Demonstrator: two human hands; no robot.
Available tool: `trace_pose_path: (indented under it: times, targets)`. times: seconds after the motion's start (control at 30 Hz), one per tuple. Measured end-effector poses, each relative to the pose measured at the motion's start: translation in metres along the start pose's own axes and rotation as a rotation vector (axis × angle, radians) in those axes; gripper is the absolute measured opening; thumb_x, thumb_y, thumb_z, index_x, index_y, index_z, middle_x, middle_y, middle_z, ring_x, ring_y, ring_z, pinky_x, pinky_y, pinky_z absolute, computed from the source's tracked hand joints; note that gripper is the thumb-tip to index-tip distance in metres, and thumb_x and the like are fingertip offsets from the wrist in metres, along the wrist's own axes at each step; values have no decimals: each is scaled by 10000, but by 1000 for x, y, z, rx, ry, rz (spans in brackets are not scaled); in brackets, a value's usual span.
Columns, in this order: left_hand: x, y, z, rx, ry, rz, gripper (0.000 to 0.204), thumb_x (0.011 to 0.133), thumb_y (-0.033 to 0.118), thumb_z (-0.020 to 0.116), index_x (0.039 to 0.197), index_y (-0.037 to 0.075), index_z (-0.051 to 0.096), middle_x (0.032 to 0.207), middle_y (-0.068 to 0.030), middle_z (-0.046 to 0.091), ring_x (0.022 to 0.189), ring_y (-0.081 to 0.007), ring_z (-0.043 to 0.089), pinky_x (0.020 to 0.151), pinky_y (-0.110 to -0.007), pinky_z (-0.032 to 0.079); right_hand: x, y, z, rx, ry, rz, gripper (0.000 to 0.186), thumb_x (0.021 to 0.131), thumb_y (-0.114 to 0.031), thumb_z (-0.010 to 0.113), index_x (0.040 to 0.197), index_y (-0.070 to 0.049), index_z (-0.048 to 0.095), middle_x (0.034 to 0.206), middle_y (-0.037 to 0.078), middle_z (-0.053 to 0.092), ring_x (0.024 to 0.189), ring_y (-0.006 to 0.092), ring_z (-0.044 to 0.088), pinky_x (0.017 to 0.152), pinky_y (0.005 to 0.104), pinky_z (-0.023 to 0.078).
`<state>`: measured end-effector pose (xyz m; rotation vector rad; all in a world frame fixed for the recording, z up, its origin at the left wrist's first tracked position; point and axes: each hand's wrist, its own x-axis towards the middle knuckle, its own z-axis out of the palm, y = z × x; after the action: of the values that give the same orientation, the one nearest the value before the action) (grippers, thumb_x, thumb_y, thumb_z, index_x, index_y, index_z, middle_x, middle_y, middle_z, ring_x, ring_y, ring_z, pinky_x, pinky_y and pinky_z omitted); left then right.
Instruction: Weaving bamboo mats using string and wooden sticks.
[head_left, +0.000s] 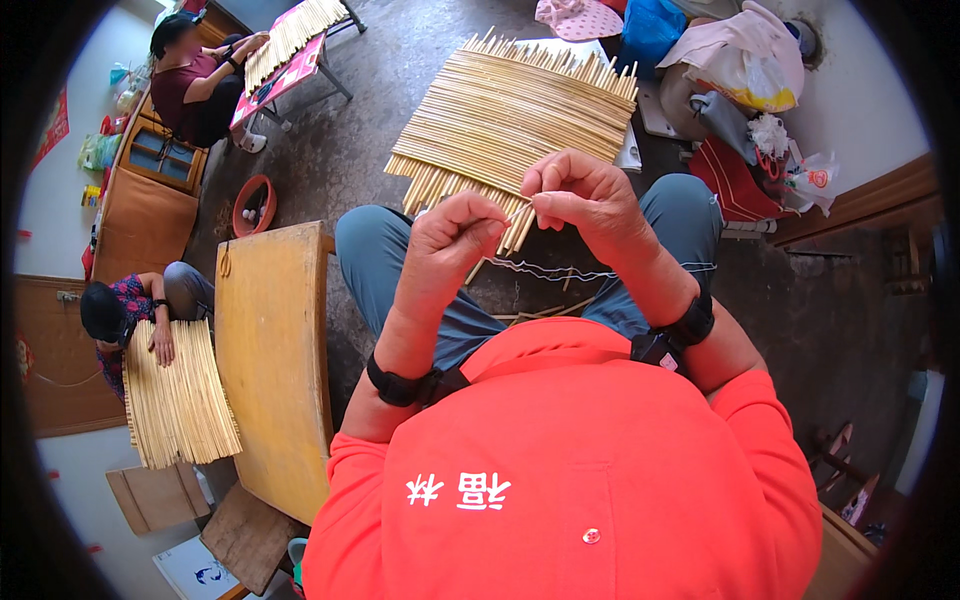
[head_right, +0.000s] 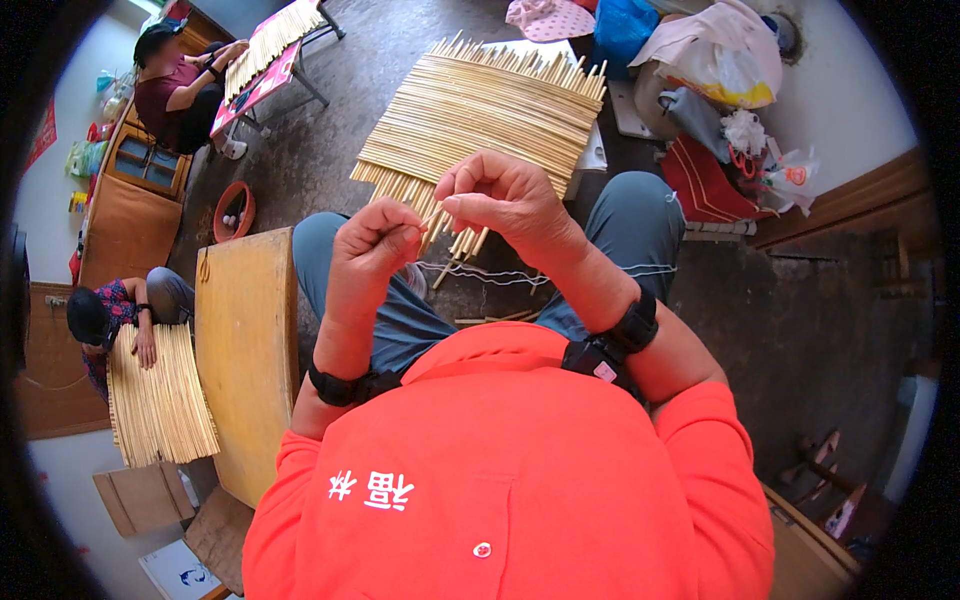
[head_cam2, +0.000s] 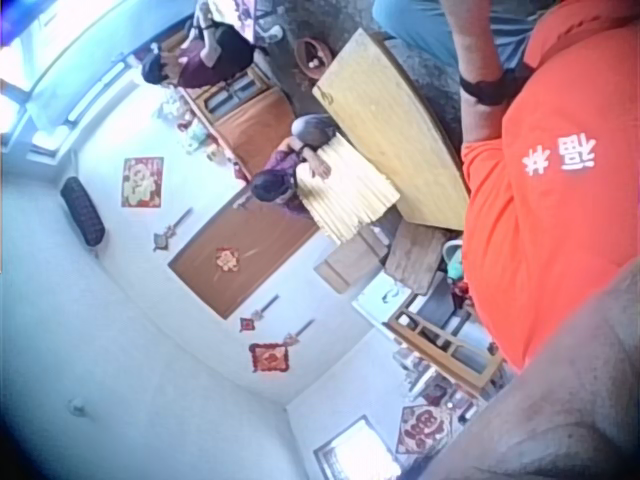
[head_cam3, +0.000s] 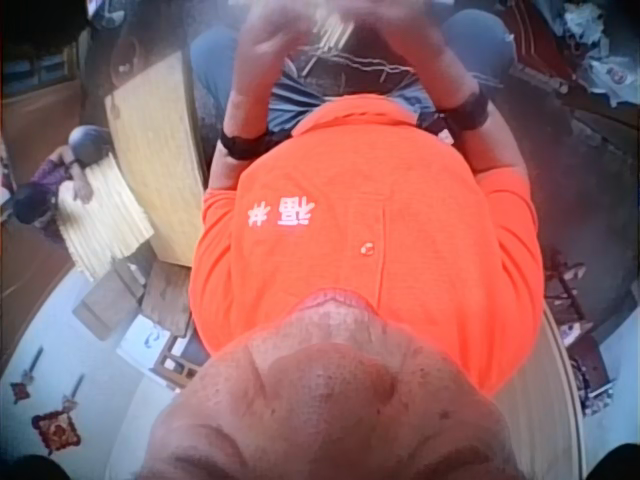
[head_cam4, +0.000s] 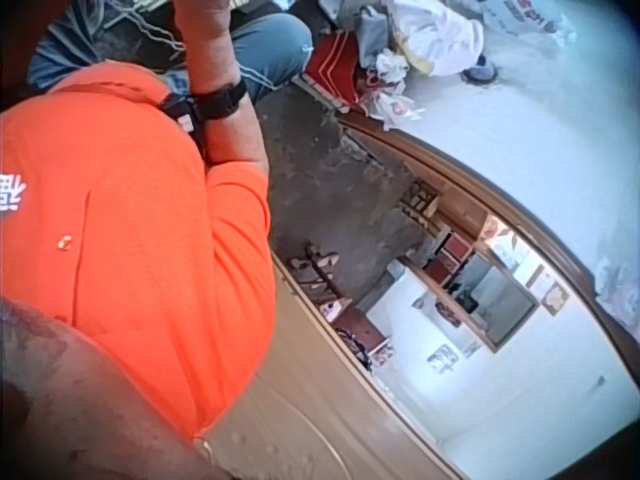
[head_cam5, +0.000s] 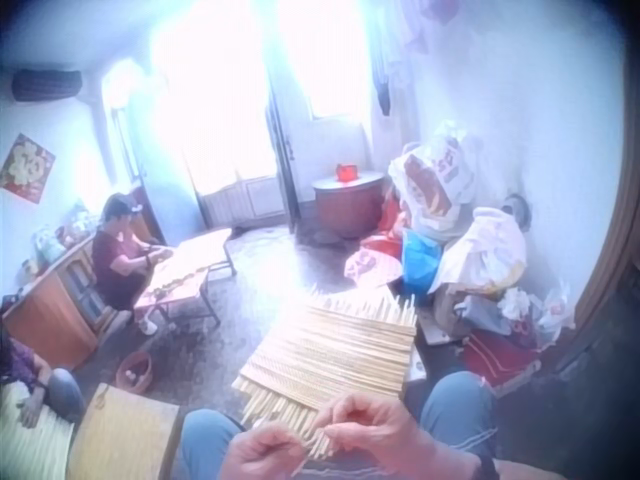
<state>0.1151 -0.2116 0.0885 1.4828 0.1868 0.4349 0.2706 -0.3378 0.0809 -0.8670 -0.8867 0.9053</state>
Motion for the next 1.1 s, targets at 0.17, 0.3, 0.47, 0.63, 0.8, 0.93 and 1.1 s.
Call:
trace_pose_path:
  times: [0.17, 0.3, 0.47, 0.63, 0.8, 0.93, 1.1]
  targets:
    - [-2, 1, -3, -35, -13, -41, 30, 850, -1, 567, 861, 5, 594, 697, 18, 533, 609, -39, 468, 553, -173, 382, -1, -2, 1, -11, 20, 18, 113, 818, 3, 601, 892, -18, 518, 856, 70, 596, 666, 66, 568, 584, 188, 482]
    - [-5, 4, -3, -27, 12, -19, 29, 850, 14, 577, 868, 10, 598, 690, 16, 534, 603, -42, 465, 546, -172, 375, 1, -6, 0, -47, 33, -18, 219, 811, 20, 608, 973, -35, 472, 836, 64, 597, 660, 61, 564, 568, 179, 477]
    - [-9, 6, -13, -72, 65, -49, 45, 842, 29, 590, 885, 20, 598, 676, 18, 531, 591, -41, 450, 540, -169, 364, 1, -4, -2, -96, 30, -50, 252, 814, 24, 602, 1009, -35, 453, 815, 48, 593, 662, 54, 556, 567, 183, 477]
    - [-2, 6, -20, 172, 78, -52, 190, 832, 26, 590, 1022, 16, 581, 864, -38, 588, 751, -76, 533, 621, -190, 424, 1, -2, 2, -512, 15, -210, 233, 787, 29, 604, 978, -36, 488, 754, 39, 601, 615, 73, 575, 536, 213, 468]
    - [-2, 2, -3, -239, -18, -87, 363, 843, 53, 591, 1191, 0, 505, 1161, -105, 538, 1036, -136, 534, 762, -236, 470, 4, -4, 15, -827, -67, -391, 232, 743, 13, 607, 948, -59, 524, 694, 70, 595, 613, 186, 631, 515, 259, 480]
    - [1, 3, -2, -336, -103, -267, 184, 863, 89, 582, 1029, 13, 562, 858, -42, 613, 674, -57, 534, 573, -187, 420, 6, -5, 20, -904, -69, -451, 197, 747, -7, 612, 919, -67, 539, 707, 68, 597, 599, 192, 627, 509, 264, 482]
    - [-1, 2, -2, -253, 14, -262, 63, 856, 80, 574, 895, 31, 576, 706, 10, 569, 546, -14, 418, 480, -157, 310, 6, 2, 19, -872, -2, -465, 199, 752, 1, 620, 926, -54, 542, 745, 70, 604, 559, 162, 609, 494, 252, 470]
